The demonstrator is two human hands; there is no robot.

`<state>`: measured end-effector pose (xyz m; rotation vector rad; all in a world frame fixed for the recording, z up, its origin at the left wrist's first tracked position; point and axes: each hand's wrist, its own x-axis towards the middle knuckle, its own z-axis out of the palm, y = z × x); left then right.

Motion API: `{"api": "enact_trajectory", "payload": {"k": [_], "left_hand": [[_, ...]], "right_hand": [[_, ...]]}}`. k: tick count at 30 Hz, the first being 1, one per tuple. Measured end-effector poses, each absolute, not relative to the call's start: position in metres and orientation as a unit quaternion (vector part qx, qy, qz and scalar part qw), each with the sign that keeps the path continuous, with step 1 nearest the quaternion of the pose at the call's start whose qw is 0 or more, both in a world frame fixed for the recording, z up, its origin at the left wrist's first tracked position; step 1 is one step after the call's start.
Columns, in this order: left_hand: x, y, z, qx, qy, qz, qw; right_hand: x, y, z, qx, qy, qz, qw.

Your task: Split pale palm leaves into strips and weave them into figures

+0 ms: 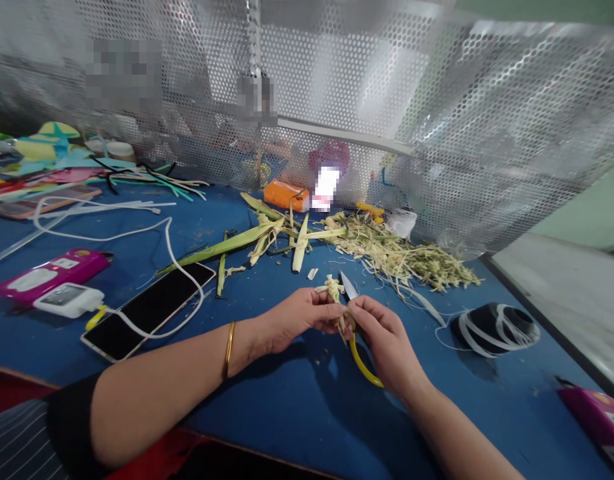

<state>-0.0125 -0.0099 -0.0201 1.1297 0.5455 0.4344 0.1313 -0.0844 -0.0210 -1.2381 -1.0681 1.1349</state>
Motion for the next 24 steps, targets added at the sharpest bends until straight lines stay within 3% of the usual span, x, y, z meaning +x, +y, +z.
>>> {"api": "enact_trajectory", "payload": {"k": [4, 24], "left_hand": [[-0.013, -0.009, -0.022, 0.553, 0.285, 0.225, 0.749], [-0.013, -0.009, -0.018, 0.477, 0.366, 0.266, 0.754]], "right_hand": [[0.132, -0.085, -0.02, -0.55, -0.477, 0.435, 0.53], [0.135, -0.088, -0.03, -0.605, -0.596, 0.268, 0.455]]}}
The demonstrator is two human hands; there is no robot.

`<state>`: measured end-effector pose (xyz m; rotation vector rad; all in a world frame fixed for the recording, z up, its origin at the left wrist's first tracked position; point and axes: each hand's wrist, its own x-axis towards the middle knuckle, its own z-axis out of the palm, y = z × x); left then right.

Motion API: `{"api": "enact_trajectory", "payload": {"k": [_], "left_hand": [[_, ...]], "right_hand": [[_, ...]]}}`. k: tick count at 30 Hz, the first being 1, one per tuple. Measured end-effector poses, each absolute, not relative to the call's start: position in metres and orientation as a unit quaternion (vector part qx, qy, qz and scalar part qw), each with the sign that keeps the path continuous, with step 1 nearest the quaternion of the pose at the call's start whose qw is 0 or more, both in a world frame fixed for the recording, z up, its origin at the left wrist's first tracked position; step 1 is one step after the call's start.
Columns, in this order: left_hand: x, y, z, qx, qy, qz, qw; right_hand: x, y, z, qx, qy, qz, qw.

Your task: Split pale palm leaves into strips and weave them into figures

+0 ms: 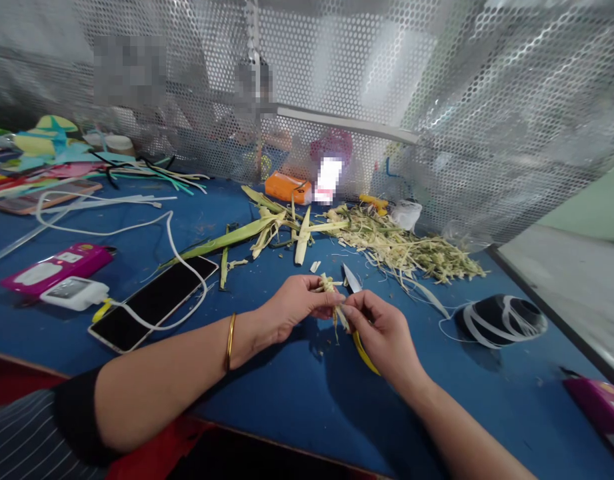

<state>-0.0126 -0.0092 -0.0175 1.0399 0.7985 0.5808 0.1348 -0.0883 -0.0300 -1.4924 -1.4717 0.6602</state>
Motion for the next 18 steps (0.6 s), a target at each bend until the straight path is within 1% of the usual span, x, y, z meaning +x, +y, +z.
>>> {"api": "enact_trajectory", "payload": {"k": [3, 7, 10, 15, 18], "left_hand": [[-0.0132, -0.009, -0.0155, 0.481, 0.369, 0.262, 0.751], [-0.0139, -0.0078, -0.0131, 0.519, 0.372, 0.276, 0.718], [-0.0144, -0.0067, -0.0112, 0.533, 0.37, 0.267, 0.712], [-0.0162, -0.006, -0.0085, 0.531, 0.353, 0.238, 0.733], [-0.0176, -0.0053, -0.0082, 0.52, 0.341, 0.231, 0.748]], "right_hand": [[0.1342, -0.0895, -0.0281, -0.63, -0.61, 0.216, 0.429], [0.131, -0.0935, -0.026, -0.64, -0.629, 0.18, 0.402], [0.1306, -0.0953, -0.0257, -0.642, -0.639, 0.157, 0.394], [0.1313, -0.0935, -0.0261, -0.644, -0.638, 0.149, 0.394], [0.1304, -0.0915, -0.0258, -0.637, -0.626, 0.188, 0.409]]}}
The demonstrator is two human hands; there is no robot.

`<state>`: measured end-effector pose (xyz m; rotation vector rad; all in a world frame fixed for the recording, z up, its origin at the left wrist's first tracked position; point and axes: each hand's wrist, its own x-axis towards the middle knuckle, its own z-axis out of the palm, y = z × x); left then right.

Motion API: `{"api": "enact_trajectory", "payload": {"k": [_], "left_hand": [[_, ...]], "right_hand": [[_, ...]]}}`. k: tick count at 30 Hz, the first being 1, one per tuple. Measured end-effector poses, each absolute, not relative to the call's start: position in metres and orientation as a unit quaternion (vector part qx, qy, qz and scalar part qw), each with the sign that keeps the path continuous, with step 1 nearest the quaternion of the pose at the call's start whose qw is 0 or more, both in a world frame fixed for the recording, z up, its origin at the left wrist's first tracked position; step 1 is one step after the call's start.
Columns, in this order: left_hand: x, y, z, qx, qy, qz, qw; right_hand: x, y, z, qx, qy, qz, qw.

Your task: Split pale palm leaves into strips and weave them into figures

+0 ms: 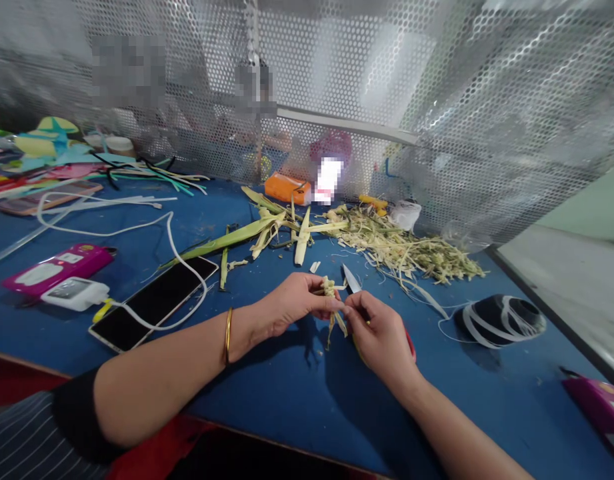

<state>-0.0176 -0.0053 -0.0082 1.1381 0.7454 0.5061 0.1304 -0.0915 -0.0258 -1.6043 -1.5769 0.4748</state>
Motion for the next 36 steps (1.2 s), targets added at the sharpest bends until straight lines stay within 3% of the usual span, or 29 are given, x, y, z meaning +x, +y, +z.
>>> {"api": "enact_trajectory", "payload": {"k": [8, 14, 20, 29, 32, 36], "left_hand": [[-0.021, 0.001, -0.01, 0.491, 0.342, 0.177, 0.781], [-0.021, 0.002, -0.004, 0.511, 0.378, 0.283, 0.718], [-0.019, -0.001, -0.002, 0.536, 0.379, 0.29, 0.697], [-0.015, -0.002, -0.009, 0.544, 0.389, 0.266, 0.694], [-0.016, 0.0, -0.009, 0.536, 0.396, 0.265, 0.697], [-0.016, 0.0, -0.007, 0.519, 0.4, 0.305, 0.691]], "right_hand": [[0.133, -0.088, -0.032, -0.618, -0.629, 0.203, 0.426], [0.136, -0.09, -0.027, -0.605, -0.634, 0.101, 0.471], [0.127, -0.092, -0.028, -0.611, -0.64, 0.189, 0.425], [0.124, -0.093, -0.035, -0.569, -0.723, 0.12, 0.374], [0.125, -0.092, -0.036, -0.599, -0.683, 0.154, 0.389], [0.124, -0.091, -0.034, -0.62, -0.582, 0.286, 0.442]]}}
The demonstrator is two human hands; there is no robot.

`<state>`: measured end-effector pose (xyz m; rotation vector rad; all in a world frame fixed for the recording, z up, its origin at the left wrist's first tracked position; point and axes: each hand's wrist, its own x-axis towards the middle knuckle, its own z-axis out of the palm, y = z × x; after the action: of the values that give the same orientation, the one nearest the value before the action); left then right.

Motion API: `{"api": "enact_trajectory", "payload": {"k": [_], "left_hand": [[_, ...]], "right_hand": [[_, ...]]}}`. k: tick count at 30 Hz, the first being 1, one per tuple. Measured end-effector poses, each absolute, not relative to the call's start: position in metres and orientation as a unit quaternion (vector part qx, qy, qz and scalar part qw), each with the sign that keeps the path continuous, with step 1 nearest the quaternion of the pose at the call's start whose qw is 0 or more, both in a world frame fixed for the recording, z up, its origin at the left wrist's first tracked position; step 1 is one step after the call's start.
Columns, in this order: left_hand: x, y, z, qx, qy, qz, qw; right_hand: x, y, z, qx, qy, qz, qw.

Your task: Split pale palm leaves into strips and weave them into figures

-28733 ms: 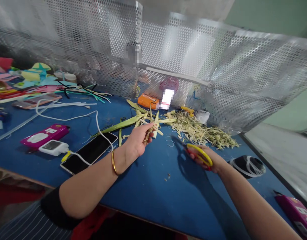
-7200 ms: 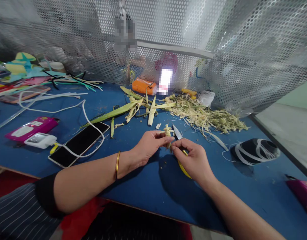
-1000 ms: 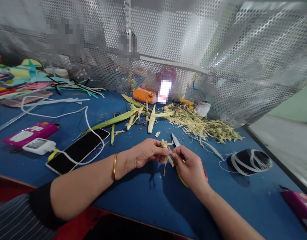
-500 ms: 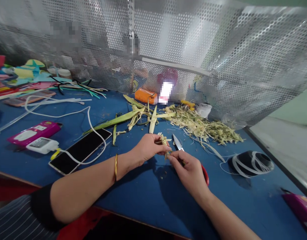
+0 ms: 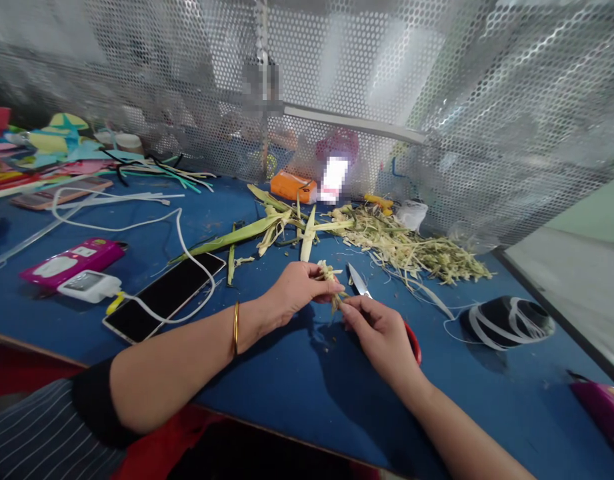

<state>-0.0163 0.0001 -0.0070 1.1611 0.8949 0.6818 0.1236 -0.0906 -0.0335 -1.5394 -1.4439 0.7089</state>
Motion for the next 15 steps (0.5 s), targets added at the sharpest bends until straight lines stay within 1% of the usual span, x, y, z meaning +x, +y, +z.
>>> {"api": "enact_trajectory", "payload": {"k": [3, 6, 9, 12, 15], "left_hand": [[-0.016, -0.002, -0.007, 0.517, 0.385, 0.321, 0.694], [-0.014, -0.004, -0.008, 0.521, 0.379, 0.318, 0.695], [-0.013, -0.005, -0.012, 0.54, 0.384, 0.307, 0.684], [-0.013, -0.002, -0.021, 0.593, 0.374, 0.301, 0.647], [-0.012, 0.0, -0.03, 0.66, 0.374, 0.314, 0.57]], "right_hand": [[0.12, -0.088, -0.032, -0.613, -0.518, 0.379, 0.461], [0.117, -0.087, -0.031, -0.605, -0.482, 0.418, 0.477], [0.114, -0.088, -0.029, -0.594, -0.472, 0.446, 0.474], [0.112, -0.088, -0.028, -0.59, -0.464, 0.474, 0.459], [0.111, -0.087, -0.029, -0.596, -0.452, 0.484, 0.454]]}}
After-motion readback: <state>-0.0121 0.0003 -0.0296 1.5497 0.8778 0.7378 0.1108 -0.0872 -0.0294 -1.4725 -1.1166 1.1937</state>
